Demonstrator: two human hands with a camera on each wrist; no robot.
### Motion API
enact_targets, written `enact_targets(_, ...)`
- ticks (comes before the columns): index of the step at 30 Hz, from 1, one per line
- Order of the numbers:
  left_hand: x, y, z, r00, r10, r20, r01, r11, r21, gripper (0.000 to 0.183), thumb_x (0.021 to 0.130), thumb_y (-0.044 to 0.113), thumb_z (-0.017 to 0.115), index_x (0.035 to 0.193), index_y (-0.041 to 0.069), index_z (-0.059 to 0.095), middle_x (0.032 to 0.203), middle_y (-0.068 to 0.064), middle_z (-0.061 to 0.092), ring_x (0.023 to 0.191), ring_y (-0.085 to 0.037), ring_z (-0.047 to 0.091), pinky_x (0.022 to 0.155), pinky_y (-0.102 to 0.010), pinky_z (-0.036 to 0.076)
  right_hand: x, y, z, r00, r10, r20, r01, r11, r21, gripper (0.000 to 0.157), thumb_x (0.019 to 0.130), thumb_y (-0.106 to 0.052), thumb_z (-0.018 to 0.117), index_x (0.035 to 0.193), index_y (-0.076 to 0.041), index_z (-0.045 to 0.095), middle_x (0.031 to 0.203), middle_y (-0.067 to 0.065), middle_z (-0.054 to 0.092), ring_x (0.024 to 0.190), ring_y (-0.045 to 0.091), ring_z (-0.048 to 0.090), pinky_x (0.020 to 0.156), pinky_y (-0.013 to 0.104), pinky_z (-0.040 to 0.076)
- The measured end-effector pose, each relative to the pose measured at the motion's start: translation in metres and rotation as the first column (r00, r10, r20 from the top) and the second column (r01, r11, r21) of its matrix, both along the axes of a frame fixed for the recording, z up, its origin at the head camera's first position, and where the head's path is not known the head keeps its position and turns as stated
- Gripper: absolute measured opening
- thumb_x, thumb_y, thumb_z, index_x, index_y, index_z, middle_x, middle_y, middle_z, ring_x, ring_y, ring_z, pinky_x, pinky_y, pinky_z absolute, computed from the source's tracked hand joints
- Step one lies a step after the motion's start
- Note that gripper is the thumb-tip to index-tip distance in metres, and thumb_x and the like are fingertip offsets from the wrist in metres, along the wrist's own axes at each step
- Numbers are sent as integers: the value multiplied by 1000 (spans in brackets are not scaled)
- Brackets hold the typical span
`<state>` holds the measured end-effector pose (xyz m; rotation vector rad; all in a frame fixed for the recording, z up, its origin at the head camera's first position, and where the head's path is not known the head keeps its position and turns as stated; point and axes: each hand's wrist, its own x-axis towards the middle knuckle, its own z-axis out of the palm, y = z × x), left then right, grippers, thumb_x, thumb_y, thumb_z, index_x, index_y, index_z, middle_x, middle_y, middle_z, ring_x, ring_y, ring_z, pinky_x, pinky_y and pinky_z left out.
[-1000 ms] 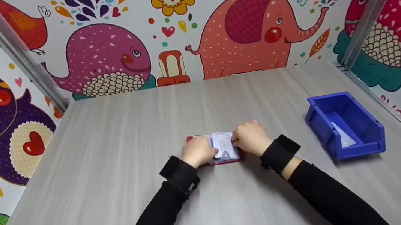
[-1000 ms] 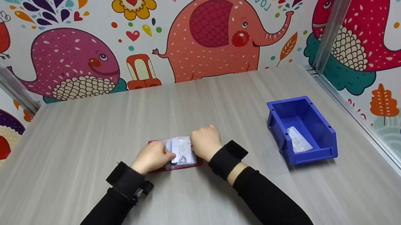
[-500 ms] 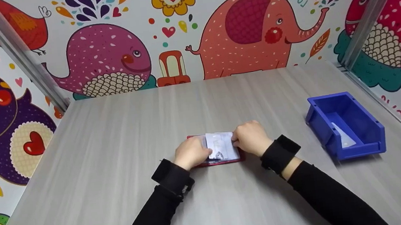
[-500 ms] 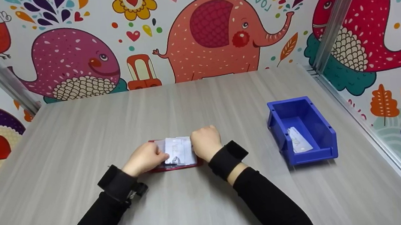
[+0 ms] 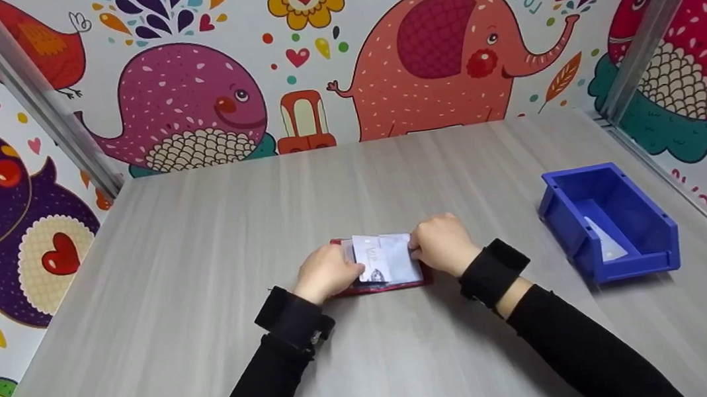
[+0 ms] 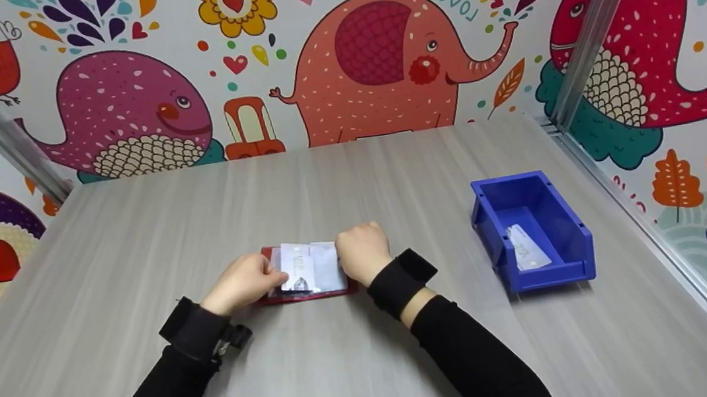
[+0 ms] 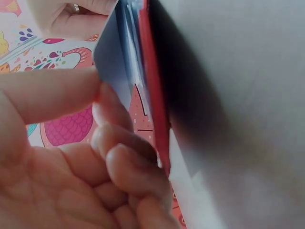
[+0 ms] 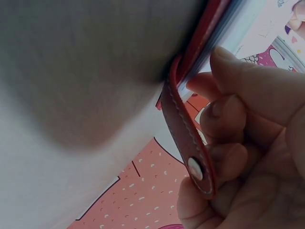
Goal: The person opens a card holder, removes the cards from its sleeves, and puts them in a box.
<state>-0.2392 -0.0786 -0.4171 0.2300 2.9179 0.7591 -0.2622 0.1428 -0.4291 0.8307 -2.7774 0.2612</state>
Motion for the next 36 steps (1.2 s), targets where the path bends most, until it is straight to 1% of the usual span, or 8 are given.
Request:
enact_targets(4,1,-3,1,1000,-13,10,13,1000,29,43,85,23,67,52,18,39,55,5,37,54,-14,42,54,-29,33,0,0,0,999,-26,23,26,1000,17,9,73,-10,84,80,-12,80,80,5,74,73,30,67,68,45,44)
enact_targets(7,1,-5,3,1000,-19,16,18,998,62,43,85,21,66,52,18,39,52,6,37,50,-13,40,52,-28,31,0,0,-1,999,-40,28,39,999,32,9,74,-11,84,82,-13,80,81,5,74,74,30,68,68,45,44)
enact_targets(13,2,-5,6,999,-24,44,19,994,106,38,87,19,64,55,18,43,53,6,44,48,-12,44,52,-27,34,0,0,-2,999,-33,17,32,999,28,9,73,-12,85,80,-13,80,79,5,74,72,30,68,66,45,44)
enact_targets(20,3,-5,11,999,-36,20,33,992,119,34,88,19,63,57,16,50,49,7,49,44,-11,45,50,-27,35,0,-1,0,998,-33,46,31,999,36,5,76,-13,82,80,-13,79,79,7,73,72,30,67,69,47,43)
enact_targets(23,4,-4,14,999,-38,7,36,991,131,34,89,19,63,57,16,53,46,7,50,41,-10,46,49,-27,36,0,-1,0,999,-32,43,30,999,41,4,77,-14,82,78,-13,78,77,7,72,70,30,66,69,47,42)
enact_targets(26,5,-3,16,999,-45,-10,46,989,138,38,90,20,63,54,17,52,46,8,49,42,-10,46,52,-28,36,1,-1,0,999,-28,31,27,999,37,4,79,-15,81,78,-13,78,76,7,71,69,31,64,67,46,42)
enact_targets(31,8,-1,18,998,-55,-15,57,987,153,43,91,20,64,51,18,47,49,7,46,46,-11,44,54,-28,36,2,1,-1,1000,-13,26,12,1000,23,6,82,-16,79,78,-13,77,73,6,69,68,31,64,65,45,41)
enact_targets(36,8,2,17,997,-62,-36,67,983,169,43,91,19,64,52,19,46,51,7,45,47,-11,42,53,-27,34,4,5,-2,1000,17,10,-17,1000,10,6,82,-14,79,78,-12,74,71,7,67,67,31,63,63,43,39)
